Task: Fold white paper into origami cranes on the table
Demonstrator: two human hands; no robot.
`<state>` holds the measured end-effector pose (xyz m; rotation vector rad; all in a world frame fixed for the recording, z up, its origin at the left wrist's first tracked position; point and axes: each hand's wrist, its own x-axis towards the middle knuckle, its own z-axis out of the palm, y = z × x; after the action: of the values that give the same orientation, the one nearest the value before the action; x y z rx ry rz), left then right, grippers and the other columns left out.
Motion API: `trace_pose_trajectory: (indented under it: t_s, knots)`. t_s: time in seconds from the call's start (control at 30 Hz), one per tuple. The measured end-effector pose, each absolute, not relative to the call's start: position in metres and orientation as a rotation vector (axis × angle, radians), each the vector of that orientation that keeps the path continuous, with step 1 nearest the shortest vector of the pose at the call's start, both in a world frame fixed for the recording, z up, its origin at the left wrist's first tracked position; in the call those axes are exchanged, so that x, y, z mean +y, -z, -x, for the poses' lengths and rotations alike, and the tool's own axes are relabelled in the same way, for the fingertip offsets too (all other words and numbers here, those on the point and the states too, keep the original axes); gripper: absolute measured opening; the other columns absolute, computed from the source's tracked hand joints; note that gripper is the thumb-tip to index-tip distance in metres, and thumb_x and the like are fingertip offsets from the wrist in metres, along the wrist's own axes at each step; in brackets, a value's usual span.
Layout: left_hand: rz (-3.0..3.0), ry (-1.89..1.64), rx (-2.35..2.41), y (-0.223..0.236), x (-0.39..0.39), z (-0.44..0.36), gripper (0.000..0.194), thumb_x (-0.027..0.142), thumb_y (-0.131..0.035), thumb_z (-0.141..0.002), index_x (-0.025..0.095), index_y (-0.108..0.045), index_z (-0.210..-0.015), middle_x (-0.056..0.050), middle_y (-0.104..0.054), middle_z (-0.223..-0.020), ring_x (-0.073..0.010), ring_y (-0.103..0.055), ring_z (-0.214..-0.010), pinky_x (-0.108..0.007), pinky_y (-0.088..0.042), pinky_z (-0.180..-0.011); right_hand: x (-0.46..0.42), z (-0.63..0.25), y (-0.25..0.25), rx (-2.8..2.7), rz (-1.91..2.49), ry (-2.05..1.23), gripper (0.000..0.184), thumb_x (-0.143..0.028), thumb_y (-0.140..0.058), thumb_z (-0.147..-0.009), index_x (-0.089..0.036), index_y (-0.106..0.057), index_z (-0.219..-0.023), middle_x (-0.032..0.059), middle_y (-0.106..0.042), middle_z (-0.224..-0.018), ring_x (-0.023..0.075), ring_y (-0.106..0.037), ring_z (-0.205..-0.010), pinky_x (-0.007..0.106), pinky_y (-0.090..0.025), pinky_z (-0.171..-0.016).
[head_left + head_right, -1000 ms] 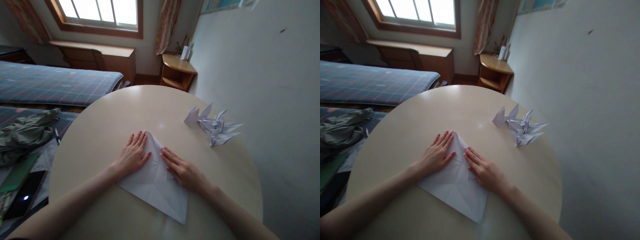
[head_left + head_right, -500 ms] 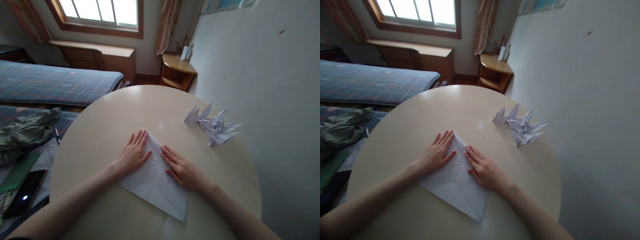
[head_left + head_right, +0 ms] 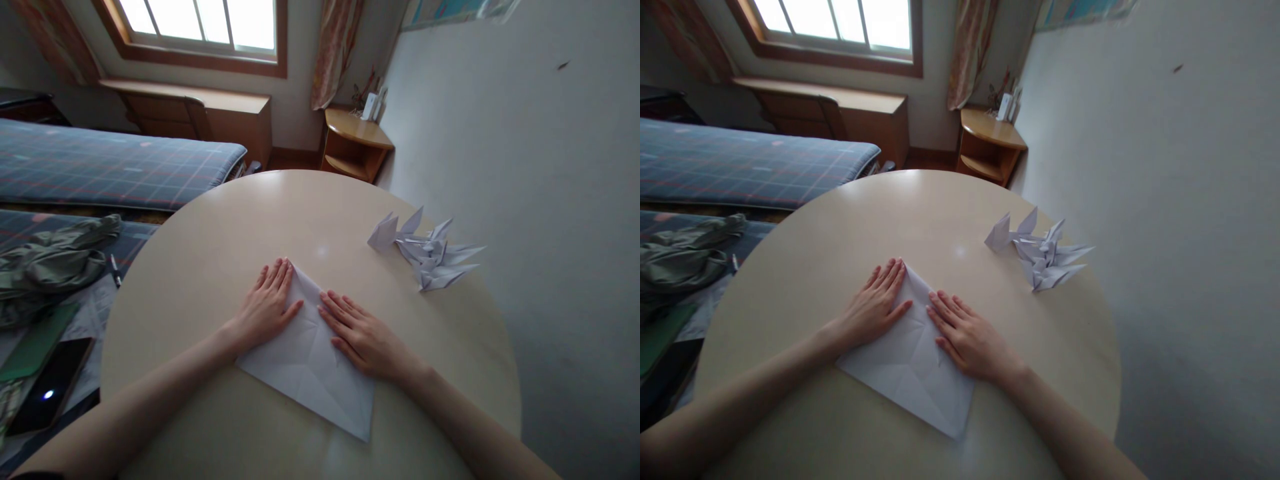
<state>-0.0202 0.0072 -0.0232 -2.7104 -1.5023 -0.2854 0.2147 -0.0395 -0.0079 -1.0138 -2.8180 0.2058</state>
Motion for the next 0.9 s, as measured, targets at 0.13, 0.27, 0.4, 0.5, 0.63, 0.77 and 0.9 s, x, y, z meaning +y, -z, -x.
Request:
trace_pose_trajectory:
  t_s: [0.13, 0.27, 0.4, 0.5, 0.63, 0.77, 0.9]
  knots:
    - [2.699, 0.311, -1.521, 0.023, 0.007, 0.02, 0.068, 0.047, -0.034, -0.091, -0.001, -0.026, -0.139, -0.02, -0.025, -0.147, -0.0269, -0.015, -0.138, -0.042, -0.02, -0.113, -0.039, -0.215, 0.007, -2.809, 1.011, -0.205, 0.052, -0.026, -0.038, -0.093, -0.012, -0.026, -0.142, 0.0125, -0.018, -0.15, 0.0223, -0.01, -0.139, 0.045, -0.024, -0.112]
    - [2.691, 0.332, -1.525, 0.023, 0.006, 0.019, 0.069, 0.046, -0.035, -0.091, -0.002, -0.026, -0.139, -0.021, -0.026, -0.146, -0.0274, -0.016, -0.138, -0.043, -0.022, -0.112, -0.039, -0.214, 0.006, -2.81, 1.013, -0.184, 0.052, -0.025, -0.039, -0.093, -0.016, -0.025, -0.143, 0.0113, -0.018, -0.15, 0.0226, -0.011, -0.139, 0.047, -0.023, -0.111]
    - [2.617, 0.399, -1.523, 0.02, 0.002, 0.018, 0.068, 0.044, -0.039, -0.09, -0.004, -0.031, -0.136, -0.023, -0.031, -0.143, -0.0301, -0.023, -0.136, -0.045, -0.027, -0.11, -0.039, -0.213, 0.005, -2.819, 1.025, -0.157, 0.052, -0.026, -0.039, -0.093, -0.016, -0.027, -0.142, 0.0109, -0.021, -0.149, 0.0224, -0.012, -0.139, 0.047, -0.023, -0.112]
    - [2.615, 0.519, -1.358, 0.016, -0.001, 0.018, 0.054, 0.033, -0.038, -0.092, -0.002, -0.038, -0.133, -0.022, -0.035, -0.141, -0.0286, -0.028, -0.135, -0.044, -0.029, -0.11, -0.039, -0.212, 0.003, -2.839, 1.034, -0.139, 0.051, -0.027, -0.04, -0.093, -0.016, -0.03, -0.141, 0.011, -0.023, -0.149, 0.0228, -0.013, -0.139, 0.047, -0.021, -0.112]
    - [2.799, 0.52, -1.016, 0.013, -0.003, 0.02, 0.041, 0.021, -0.031, -0.095, 0.007, -0.045, -0.13, -0.014, -0.042, -0.14, -0.0205, -0.035, -0.132, -0.036, -0.034, -0.108, -0.039, -0.212, 0.003, -2.836, 1.044, -0.151, 0.05, -0.027, -0.041, -0.092, -0.017, -0.032, -0.14, 0.0104, -0.024, -0.149, 0.0228, -0.013, -0.139, 0.048, -0.02, -0.112]
    - [2.893, 0.359, -1.033, 0.014, -0.002, 0.022, 0.046, 0.033, -0.029, -0.097, 0.007, -0.041, -0.133, -0.014, -0.039, -0.141, -0.0215, -0.036, -0.131, -0.038, -0.035, -0.107, -0.039, -0.212, 0.003, -2.822, 1.038, -0.174, 0.05, -0.027, -0.041, -0.092, -0.017, -0.032, -0.14, 0.0095, -0.024, -0.149, 0.0222, -0.013, -0.139, 0.048, -0.019, -0.112]
    - [2.924, 0.288, -1.086, 0.017, -0.001, 0.022, 0.052, 0.04, -0.025, -0.097, 0.008, -0.035, -0.137, -0.014, -0.032, -0.145, -0.0215, -0.03, -0.134, -0.039, -0.031, -0.109, -0.038, -0.213, 0.002, -2.839, 1.031, -0.205, 0.052, -0.027, -0.041, -0.092, -0.017, -0.029, -0.141, 0.01, -0.023, -0.149, 0.0224, -0.012, -0.139, 0.048, -0.018, -0.113]
